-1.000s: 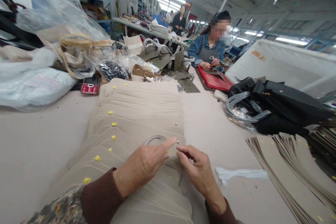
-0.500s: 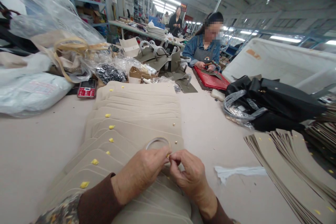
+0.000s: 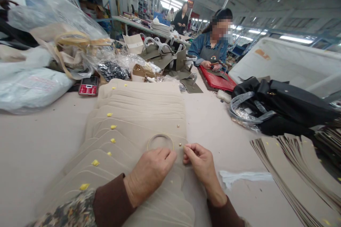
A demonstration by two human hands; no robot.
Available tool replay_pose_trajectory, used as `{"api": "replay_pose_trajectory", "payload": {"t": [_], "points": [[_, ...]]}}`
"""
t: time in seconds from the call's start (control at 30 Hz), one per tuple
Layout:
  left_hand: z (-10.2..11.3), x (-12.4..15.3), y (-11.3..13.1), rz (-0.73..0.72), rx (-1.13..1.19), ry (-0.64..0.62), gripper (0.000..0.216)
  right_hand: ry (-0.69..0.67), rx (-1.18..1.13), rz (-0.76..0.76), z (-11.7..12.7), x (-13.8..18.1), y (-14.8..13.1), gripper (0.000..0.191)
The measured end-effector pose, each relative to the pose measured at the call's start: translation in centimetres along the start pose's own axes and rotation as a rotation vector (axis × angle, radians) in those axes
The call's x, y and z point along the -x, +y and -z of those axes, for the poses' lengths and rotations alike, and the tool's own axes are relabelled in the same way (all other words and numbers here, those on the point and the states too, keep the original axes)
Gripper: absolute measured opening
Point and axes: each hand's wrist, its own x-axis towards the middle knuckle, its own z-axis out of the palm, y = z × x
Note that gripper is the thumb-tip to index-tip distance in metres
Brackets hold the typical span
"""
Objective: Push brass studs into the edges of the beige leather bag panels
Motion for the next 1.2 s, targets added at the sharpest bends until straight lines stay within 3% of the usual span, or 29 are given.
{"api": "replay_pose_trajectory", "payload": {"t": [0.13, 0.3, 0.5, 0.7, 0.83, 0.97, 1.2], "points": [[-0.7, 0.0, -0.1, 0.05, -0.066, -0.259, 0.006, -0.039, 0.105, 0.078, 0.2, -0.5, 0.6, 0.028], [-0.9, -0.2, -0.1, 0.072, -0.064, -0.323, 0.006, -0.017, 0.372, 0.193, -0.6, -0.6, 0.4, 0.024], [-0.9, -0.2, -0.2, 0.085, -0.049, -0.316, 0.012, 0.068, 0.557, 0.357, -1.3, -1.2, -0.1, 0.018], [-0.5, 0.0, -0.3, 0.106, -0.019, -0.305, 0.014, 0.104, 0.264, 0.125, -0.6, -0.4, 1.1, 0.03], [-0.4, 0.1, -0.3, 0.139, 0.0, -0.3, 0.015, 0.047, 0.401, 0.311, -0.4, 0.1, 1.6, 0.021], [0.3, -0.1, -0.7, 0.141, 0.005, -0.287, 0.016, 0.095, 0.602, 0.506, -1.3, -0.6, 1.2, 0.02], [2.3, -1.3, -3.6, 0.29, -0.192, -0.109, 0.015, 0.043, 0.606, 0.471, -1.2, -1.1, 0.1, 0.018]]}}
